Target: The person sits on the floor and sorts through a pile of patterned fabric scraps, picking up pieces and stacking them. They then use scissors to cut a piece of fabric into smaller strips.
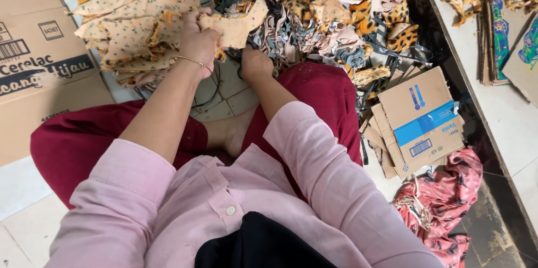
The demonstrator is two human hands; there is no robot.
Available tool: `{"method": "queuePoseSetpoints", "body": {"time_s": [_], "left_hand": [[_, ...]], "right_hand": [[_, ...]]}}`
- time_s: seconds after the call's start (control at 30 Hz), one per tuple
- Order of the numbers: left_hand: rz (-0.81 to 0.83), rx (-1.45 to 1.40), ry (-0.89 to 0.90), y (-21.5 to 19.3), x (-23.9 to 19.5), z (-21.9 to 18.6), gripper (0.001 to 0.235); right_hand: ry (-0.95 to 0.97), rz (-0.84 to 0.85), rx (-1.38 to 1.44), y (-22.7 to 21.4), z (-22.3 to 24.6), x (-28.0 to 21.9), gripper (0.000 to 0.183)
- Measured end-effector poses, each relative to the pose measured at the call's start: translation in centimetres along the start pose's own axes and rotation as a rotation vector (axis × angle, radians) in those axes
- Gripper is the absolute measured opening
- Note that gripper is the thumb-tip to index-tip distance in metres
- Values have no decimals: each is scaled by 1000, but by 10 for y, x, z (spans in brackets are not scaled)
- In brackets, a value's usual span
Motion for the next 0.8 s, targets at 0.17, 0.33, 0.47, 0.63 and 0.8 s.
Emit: {"method": "queuePoseSetpoints", "body": {"time_s": [0.17, 0.33, 0.47, 0.63, 0.8], "left_hand": [[-137, 120, -155, 13, -12, -57, 44], [-8, 384, -298, 13, 5, -77, 105], [103, 610, -532, 20, -1, -98, 124], [77, 440, -380, 7, 31, -73, 97], [39, 516, -236, -10, 65, -46, 94]], "right_hand": [[-84, 107, 340, -28, -24, -15, 23], [-321, 410, 654, -61, -67, -56, 28], [-371, 503, 883, -62, -99, -55, 64], [-382, 449, 571, -79, -94, -83, 87], [-505, 503, 646, -81, -103, -79, 53]]}}
Point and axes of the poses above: each hand's wrist, its own x-axis towards the middle knuckle, its own y-axis out of the palm, z = x × y, the point moved 1 cm from there along x, towards the middle knuckle, and after that the axes turned 15 degrees about z, right-handed, at the moved point
